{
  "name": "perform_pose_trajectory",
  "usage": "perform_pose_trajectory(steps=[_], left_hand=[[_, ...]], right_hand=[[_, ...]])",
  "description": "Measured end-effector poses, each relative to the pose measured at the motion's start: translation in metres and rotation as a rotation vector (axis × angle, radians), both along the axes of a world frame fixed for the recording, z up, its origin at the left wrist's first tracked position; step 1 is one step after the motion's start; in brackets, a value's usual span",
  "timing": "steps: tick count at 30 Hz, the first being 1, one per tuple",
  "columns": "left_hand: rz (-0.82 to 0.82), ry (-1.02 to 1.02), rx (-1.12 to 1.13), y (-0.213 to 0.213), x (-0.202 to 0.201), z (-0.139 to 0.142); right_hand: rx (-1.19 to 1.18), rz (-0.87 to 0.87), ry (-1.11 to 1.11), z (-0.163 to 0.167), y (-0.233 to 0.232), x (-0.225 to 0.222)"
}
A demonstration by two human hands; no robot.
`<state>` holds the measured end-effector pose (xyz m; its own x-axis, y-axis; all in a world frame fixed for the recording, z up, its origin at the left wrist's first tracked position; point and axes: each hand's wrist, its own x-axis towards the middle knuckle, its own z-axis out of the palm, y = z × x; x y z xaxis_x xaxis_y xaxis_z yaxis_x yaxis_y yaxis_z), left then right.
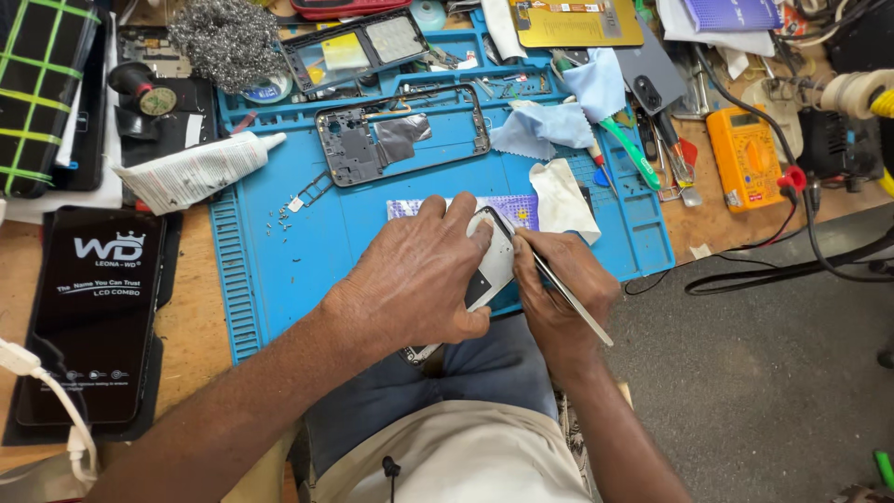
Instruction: The person uses a metal spudger to carefully pry and separate the screen assembly from the phone frame. They repeatedly lift the screen, scrape along the edges, and wipe the surface with a cloth while working on a blue mat.
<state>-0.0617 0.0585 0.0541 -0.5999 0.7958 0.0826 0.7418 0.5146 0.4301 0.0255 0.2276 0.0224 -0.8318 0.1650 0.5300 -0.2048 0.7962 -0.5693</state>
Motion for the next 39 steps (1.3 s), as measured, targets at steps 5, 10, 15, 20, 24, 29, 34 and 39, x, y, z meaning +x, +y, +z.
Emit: perform_pose_trajectory(steps=[5,10,15,20,24,29,34,39], left_hand=[[-0.013,0.044,0.047,-0.003,-0.001,-0.001],[-0.001,0.024,0.054,-0.004,0.001,-0.003],[-0.002,0.021,0.034,-0.004,-0.002,-0.003],[-0.001,-0.030,-0.008,-0.003,-0.002,-0.003],[-0.003,-0.015,-0.006,-0.002,-0.001,0.000],[0.006,-0.019,-0.010,-0.003,-0.001,0.000],[0.009,0.011,0.004,0.000,0.000,-0.003],[0.010,-0.023,-0.047,0.003,0.002,-0.001]], right_hand=[[-0.014,0.018,0.029,0.002,-0.003,-0.002],[-0.001,0.010,0.018,0.002,-0.004,-0.006],[0.037,0.018,0.037,0.000,0.000,-0.008],[-0.045,0.027,0.000,-0.002,-0.001,-0.008],[-0.044,0.055,0.021,0.000,-0.003,-0.012],[-0.009,0.008,-0.019,0.002,0.006,0.004],[0.034,-0.038,-0.018,-0.007,0.022,0.031],[0.016,-0.044,-0.016,-0.011,0.026,0.036]])
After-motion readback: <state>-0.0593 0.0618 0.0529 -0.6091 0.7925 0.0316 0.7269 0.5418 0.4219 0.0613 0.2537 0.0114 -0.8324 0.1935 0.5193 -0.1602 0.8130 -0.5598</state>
